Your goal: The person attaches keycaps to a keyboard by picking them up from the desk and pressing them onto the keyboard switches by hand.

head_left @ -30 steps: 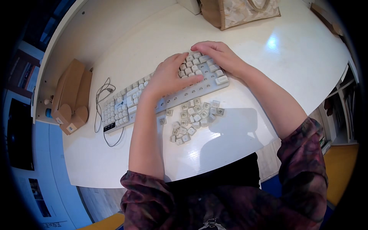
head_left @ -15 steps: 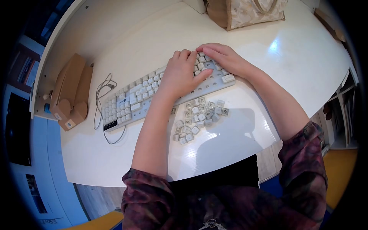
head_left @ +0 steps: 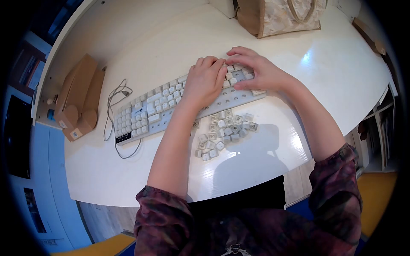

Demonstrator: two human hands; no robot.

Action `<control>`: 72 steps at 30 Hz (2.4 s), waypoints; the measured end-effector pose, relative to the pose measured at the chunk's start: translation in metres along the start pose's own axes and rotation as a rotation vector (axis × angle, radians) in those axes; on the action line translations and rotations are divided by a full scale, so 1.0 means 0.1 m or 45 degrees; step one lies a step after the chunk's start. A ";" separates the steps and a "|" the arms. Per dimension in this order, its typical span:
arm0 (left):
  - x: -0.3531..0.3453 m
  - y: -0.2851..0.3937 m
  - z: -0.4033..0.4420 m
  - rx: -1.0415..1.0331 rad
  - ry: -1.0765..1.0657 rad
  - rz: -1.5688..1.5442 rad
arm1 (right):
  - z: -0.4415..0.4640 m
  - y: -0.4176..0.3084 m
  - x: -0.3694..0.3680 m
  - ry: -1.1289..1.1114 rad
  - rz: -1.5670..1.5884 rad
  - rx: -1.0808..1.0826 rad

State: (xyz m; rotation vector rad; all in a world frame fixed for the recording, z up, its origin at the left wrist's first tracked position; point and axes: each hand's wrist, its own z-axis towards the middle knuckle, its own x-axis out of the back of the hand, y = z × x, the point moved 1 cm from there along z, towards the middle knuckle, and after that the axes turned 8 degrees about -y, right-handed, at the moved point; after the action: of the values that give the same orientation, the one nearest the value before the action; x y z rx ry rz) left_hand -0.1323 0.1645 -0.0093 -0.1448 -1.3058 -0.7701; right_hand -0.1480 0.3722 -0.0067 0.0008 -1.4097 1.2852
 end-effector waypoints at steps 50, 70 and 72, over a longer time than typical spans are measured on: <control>0.31 0.04 -0.02 0.098 -0.177 -0.330 | 0.02 -0.02 -0.21 0.092 -0.285 -0.077; 0.26 0.02 -0.03 0.073 -0.064 -0.265 | 0.00 -0.26 0.04 0.105 -0.878 0.337; 0.27 0.01 -0.03 0.140 -0.086 -0.259 | 0.00 -0.22 -0.02 0.098 -0.889 0.329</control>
State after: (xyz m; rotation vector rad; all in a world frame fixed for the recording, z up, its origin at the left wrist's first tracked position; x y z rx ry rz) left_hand -0.1276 0.1518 0.0144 0.0517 -1.4387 -0.8689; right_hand -0.1335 0.3621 0.0062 0.5642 -1.0271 0.8535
